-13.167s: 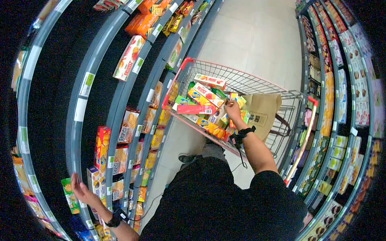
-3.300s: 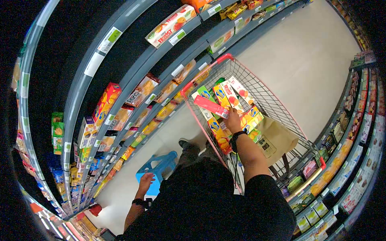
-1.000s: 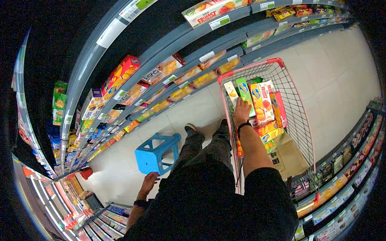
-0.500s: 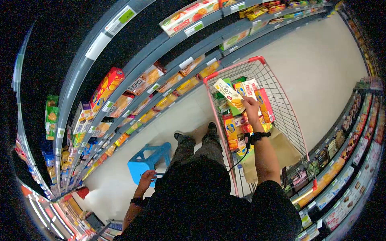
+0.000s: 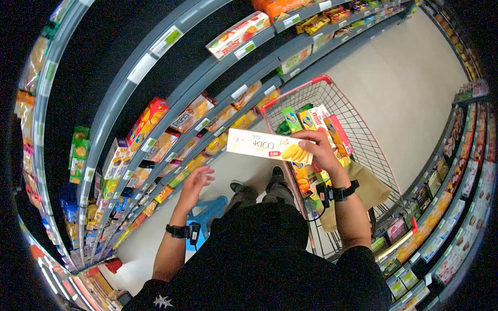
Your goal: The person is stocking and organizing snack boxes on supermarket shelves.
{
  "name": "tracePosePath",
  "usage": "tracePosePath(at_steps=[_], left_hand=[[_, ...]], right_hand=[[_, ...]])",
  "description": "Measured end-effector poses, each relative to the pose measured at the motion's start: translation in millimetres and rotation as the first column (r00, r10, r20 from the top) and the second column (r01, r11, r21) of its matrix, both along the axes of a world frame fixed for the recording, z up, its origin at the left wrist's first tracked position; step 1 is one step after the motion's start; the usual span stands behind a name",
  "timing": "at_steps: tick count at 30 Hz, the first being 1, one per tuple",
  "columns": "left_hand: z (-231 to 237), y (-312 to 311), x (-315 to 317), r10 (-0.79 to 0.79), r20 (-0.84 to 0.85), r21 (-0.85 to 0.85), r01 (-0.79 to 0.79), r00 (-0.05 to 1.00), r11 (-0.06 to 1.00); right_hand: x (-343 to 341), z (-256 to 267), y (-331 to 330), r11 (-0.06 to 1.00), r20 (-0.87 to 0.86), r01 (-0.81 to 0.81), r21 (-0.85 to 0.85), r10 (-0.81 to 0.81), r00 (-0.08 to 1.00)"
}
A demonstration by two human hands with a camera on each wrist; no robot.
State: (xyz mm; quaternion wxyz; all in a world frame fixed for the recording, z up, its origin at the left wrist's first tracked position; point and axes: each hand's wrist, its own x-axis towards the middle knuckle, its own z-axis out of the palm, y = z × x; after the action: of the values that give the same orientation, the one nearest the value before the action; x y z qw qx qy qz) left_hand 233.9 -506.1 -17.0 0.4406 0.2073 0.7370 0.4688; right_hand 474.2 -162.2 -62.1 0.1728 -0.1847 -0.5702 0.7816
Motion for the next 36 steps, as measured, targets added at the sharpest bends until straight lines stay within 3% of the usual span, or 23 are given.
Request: tracePosePath(at_steps=[3, 5, 12, 14, 18, 23, 35, 36], left_hand=[[18, 6, 6, -0.021, -0.01, 0.137, 0.023, 1.0, 0.99], [20, -2, 12, 0.053, 0.179, 0.297, -0.105, 0.982, 0.949], [12, -63, 30, 0.213, 0.185, 0.313, -0.263, 0.959, 0.912], [5, -86, 32, 0.261, 0.184, 0.336, -0.31, 0.948, 0.89], [-3, -135, 33, 0.356, 0.178, 0.339, -0.397, 0.917, 0.853], [-18, -191, 30, 0.452, 0.202, 0.339, -0.495, 0.869, 0.8], [-41, -343, -16, 0.619, 0.367, 0.37, -0.719, 0.695, 0.588], [-42, -361, -23, 0.645, 0.417, 0.373, -0.767, 0.641, 0.521]], right_hand=[[-10, 1, -26, 0.991, -0.002, -0.13, 0.019, 0.13, 0.991], [-22, 0, -47, 0.98, -0.019, -0.198, 0.0, 0.198, 0.98], [-58, 5, -110, 0.91, 0.023, -0.414, 0.003, 0.414, 0.91], [-65, 0, -131, 0.932, 0.011, -0.359, -0.051, 0.36, 0.933], [-89, -5, -169, 0.877, -0.132, -0.403, -0.263, 0.381, 0.915], [-116, 1, -218, 0.857, -0.042, -0.443, -0.262, 0.448, 0.893], [-212, 23, -361, 0.739, -0.03, -0.55, -0.39, 0.586, 0.809], [-227, 23, -375, 0.717, -0.034, -0.569, -0.404, 0.609, 0.792]])
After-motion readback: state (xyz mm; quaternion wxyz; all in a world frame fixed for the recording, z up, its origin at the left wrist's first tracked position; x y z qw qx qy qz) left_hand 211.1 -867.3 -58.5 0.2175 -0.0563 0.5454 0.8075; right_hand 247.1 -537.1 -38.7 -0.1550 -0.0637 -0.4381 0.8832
